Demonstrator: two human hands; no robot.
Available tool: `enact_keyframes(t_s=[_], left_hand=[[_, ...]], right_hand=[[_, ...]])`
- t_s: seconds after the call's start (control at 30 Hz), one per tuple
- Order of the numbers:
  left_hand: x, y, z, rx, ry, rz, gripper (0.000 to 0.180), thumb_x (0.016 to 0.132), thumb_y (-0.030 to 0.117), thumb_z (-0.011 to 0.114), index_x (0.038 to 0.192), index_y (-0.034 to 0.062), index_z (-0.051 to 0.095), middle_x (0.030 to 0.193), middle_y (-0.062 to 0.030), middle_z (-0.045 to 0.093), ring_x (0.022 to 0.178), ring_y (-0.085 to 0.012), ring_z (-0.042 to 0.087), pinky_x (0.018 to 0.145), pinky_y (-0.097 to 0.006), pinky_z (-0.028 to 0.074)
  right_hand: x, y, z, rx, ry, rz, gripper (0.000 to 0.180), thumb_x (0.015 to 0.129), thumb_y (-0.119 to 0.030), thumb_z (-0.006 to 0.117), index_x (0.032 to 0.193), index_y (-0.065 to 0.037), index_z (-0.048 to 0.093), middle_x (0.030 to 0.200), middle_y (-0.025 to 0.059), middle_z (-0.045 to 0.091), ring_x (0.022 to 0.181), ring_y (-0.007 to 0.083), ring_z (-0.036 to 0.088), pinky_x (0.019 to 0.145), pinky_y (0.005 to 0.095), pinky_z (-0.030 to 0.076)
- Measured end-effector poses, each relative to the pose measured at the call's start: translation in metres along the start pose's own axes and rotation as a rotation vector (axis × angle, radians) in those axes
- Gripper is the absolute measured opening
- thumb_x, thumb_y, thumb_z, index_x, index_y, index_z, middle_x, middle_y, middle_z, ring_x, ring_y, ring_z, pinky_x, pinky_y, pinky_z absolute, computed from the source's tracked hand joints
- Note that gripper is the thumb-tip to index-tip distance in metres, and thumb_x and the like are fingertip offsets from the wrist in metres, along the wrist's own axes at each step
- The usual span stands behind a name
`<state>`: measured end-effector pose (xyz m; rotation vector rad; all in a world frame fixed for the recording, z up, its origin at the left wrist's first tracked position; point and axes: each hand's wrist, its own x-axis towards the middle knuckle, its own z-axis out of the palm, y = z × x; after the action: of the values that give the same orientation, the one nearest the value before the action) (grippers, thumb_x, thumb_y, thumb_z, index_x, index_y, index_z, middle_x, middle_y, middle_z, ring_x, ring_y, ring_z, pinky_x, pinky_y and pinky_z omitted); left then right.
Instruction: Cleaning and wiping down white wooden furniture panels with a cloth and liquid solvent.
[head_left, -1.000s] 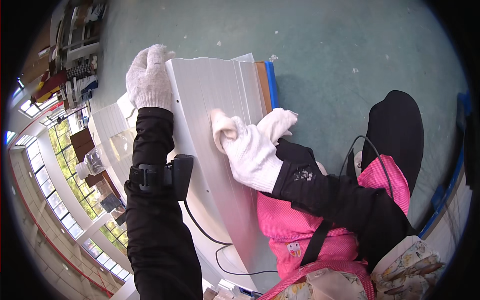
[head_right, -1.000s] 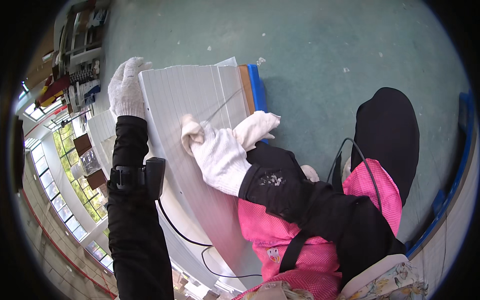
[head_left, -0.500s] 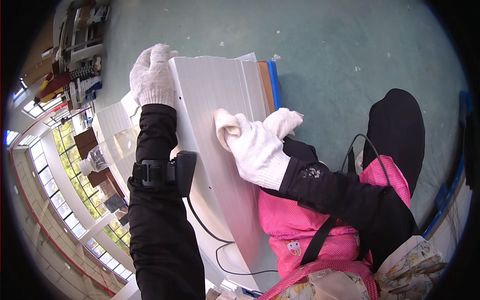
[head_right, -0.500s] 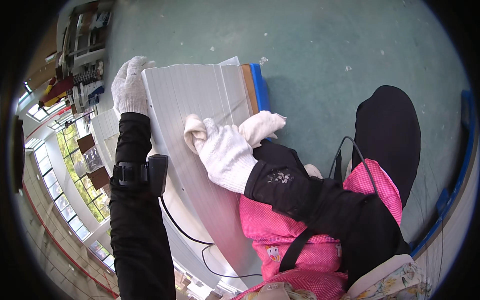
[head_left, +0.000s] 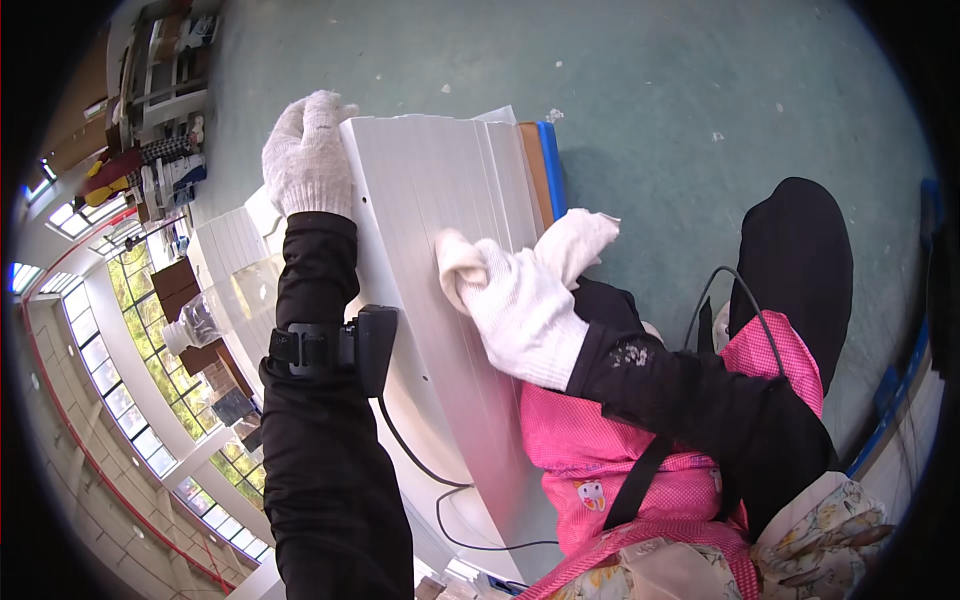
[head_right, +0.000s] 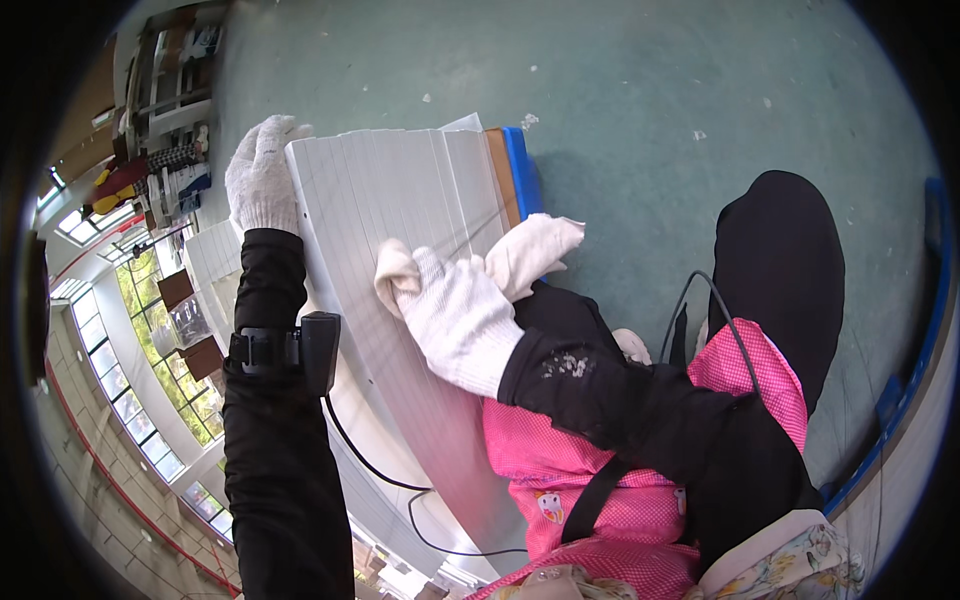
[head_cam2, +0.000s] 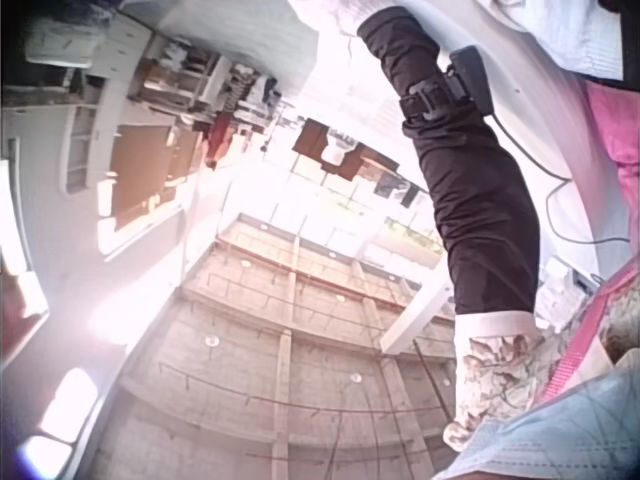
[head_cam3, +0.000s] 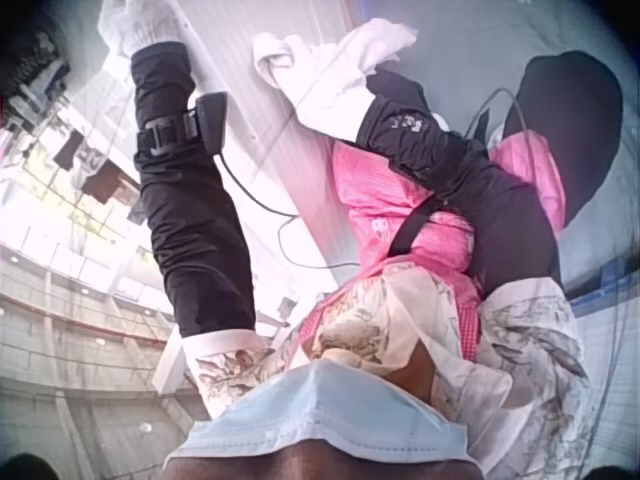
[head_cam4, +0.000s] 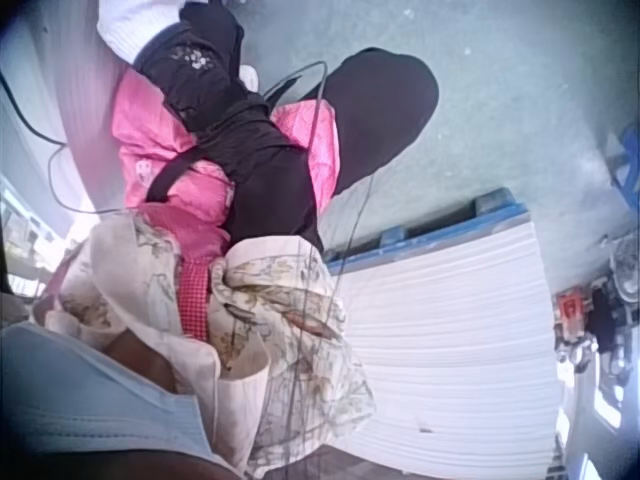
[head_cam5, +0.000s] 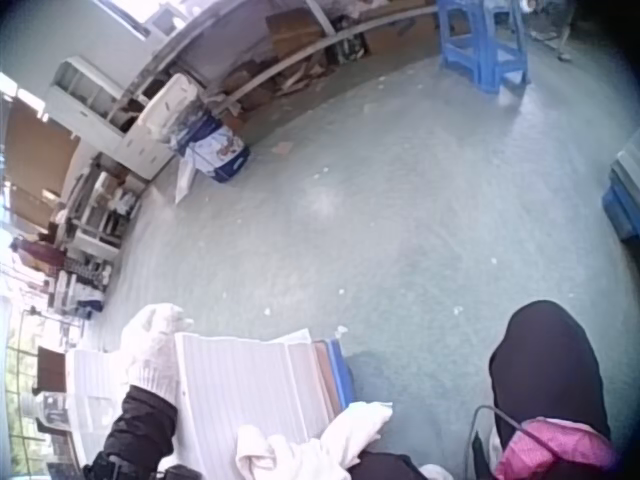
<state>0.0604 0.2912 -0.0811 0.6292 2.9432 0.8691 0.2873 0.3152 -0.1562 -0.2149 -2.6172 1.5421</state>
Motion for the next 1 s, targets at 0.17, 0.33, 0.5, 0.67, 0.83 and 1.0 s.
enact_keyframes(t_s=[0.17, 0.33, 0.5, 0.67, 0.83, 1.0], left_hand=[[-0.001, 0.007, 0.001, -0.007, -0.009, -0.022, 0.036, 0.089, 0.031, 0.055, 0.098, -0.0010, 0.069, 0.088, -0.0070, 0.074, 0.088, -0.0162, 0.065, 0.086, -0.027, 0.046], [0.003, -0.002, 0.000, -0.032, -0.008, -0.021, 0.037, 0.090, 0.031, 0.055, 0.098, -0.0017, 0.068, 0.088, -0.0070, 0.074, 0.088, -0.0160, 0.065, 0.087, -0.027, 0.046], [0.000, 0.001, -0.001, 0.015, -0.007, 0.032, 0.036, 0.090, 0.031, 0.056, 0.099, -0.0018, 0.068, 0.087, -0.0068, 0.074, 0.087, -0.0160, 0.065, 0.087, -0.027, 0.046], [0.003, -0.005, -0.001, -0.056, -0.012, -0.013, 0.036, 0.090, 0.031, 0.056, 0.099, -0.0018, 0.068, 0.087, -0.0078, 0.074, 0.086, -0.0162, 0.065, 0.086, -0.027, 0.046], [0.004, -0.004, 0.001, -0.053, -0.011, -0.025, 0.036, 0.090, 0.031, 0.056, 0.099, -0.0017, 0.068, 0.087, -0.0082, 0.074, 0.086, -0.0159, 0.065, 0.086, -0.027, 0.046], [0.003, 0.000, -0.001, -0.038, -0.007, -0.013, 0.036, 0.089, 0.031, 0.056, 0.099, -0.0018, 0.068, 0.087, -0.0082, 0.074, 0.087, -0.0157, 0.065, 0.086, -0.027, 0.046]], right_hand=[[0.015, 0.007, -0.003, 0.013, 0.156, -0.054, 0.026, 0.080, -0.005, 0.053, 0.104, 0.003, 0.050, 0.090, 0.0197, 0.051, 0.071, 0.0356, 0.054, 0.067, 0.0473, 0.043], [0.000, -0.001, 0.011, -0.041, 0.192, 0.001, 0.016, 0.084, -0.005, 0.050, 0.099, -0.001, 0.049, 0.088, 0.0167, 0.053, 0.073, 0.0355, 0.056, 0.066, 0.0465, 0.045], [0.017, 0.005, -0.005, 0.026, -0.009, 0.032, 0.028, 0.085, -0.015, 0.052, 0.108, 0.000, 0.051, 0.098, 0.0169, 0.053, 0.084, 0.0314, 0.060, 0.070, 0.0461, 0.045], [0.011, 0.003, 0.000, 0.059, -0.001, 0.069, 0.024, 0.081, -0.008, 0.053, 0.103, 0.000, 0.051, 0.098, 0.0183, 0.052, 0.078, 0.0340, 0.059, 0.069, 0.0464, 0.046], [0.009, 0.006, -0.003, -0.072, -0.016, 0.012, 0.020, 0.089, -0.015, 0.051, 0.103, -0.002, 0.051, 0.099, 0.0164, 0.053, 0.081, 0.0307, 0.062, 0.068, 0.0460, 0.046], [0.009, 0.003, -0.006, -0.063, 0.002, -0.017, 0.019, 0.087, -0.015, 0.053, 0.101, -0.002, 0.053, 0.099, 0.0156, 0.053, 0.083, 0.0301, 0.062, 0.070, 0.0463, 0.046]])
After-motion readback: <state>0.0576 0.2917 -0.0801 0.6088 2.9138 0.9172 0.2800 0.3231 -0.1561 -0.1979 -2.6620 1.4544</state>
